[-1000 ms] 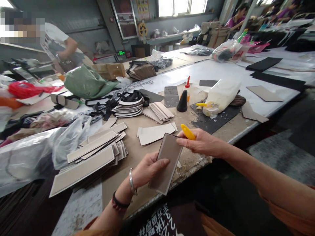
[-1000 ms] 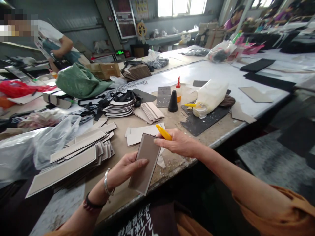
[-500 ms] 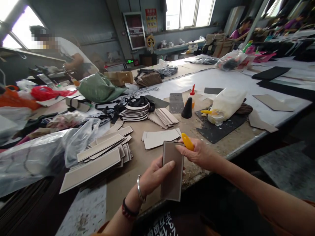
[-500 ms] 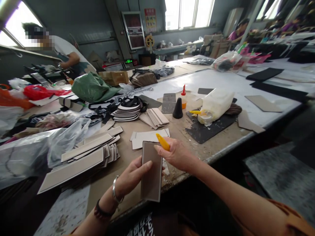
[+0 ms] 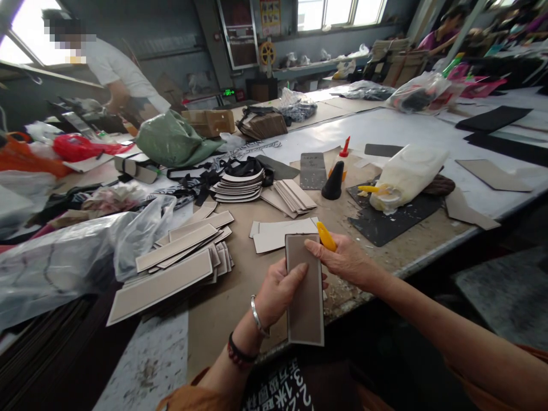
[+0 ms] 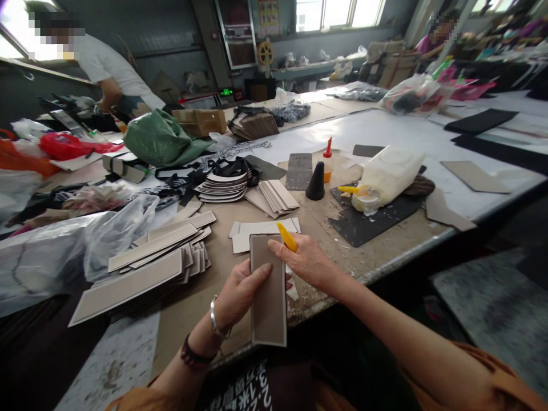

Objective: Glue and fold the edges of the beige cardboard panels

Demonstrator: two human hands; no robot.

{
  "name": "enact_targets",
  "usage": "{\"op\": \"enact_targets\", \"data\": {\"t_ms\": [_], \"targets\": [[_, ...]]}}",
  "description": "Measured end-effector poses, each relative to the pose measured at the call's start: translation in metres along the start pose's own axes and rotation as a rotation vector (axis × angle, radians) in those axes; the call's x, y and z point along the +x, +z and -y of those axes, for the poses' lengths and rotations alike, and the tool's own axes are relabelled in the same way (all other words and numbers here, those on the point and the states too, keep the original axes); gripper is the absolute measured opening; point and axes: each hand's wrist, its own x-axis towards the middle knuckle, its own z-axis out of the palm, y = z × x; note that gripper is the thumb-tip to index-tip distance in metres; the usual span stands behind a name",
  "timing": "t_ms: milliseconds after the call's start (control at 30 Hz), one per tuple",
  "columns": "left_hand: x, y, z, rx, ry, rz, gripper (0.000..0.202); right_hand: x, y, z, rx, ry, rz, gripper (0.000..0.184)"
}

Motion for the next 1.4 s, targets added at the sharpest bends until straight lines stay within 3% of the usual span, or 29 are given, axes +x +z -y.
{"op": "enact_targets", "data": {"t_ms": [133,367,567,833,1133,1400], "targets": [[0.000,-0.002,0.001,-0.003,0.005,0.012,0.039,0.001,0.004,0.002,0.164,0.069,0.048,0.028],[0.000,-0.004,0.001,-0.054,0.001,0.022,0.038,0.004,0.004,0.001,0.215,0.092,0.022,0.034],[-0.001,0.001,0.001,-0.240,-0.077,0.067,0.034,0.008,0.006,0.005,0.248,0.031,0.015,0.031],[-0.019,0.006,0.036,-0.374,-0.220,0.133,0.027,0.015,0.005,-0.009,0.159,0.004,-0.159,0.031],[-0.033,0.010,0.059,-0.306,-0.213,0.033,0.034,0.026,-0.001,-0.014,0.270,0.041,-0.256,0.031],[-0.036,-0.001,0.058,-0.274,-0.210,-0.053,0.040,0.031,0.008,-0.014,0.331,0.114,-0.187,0.034]]}}
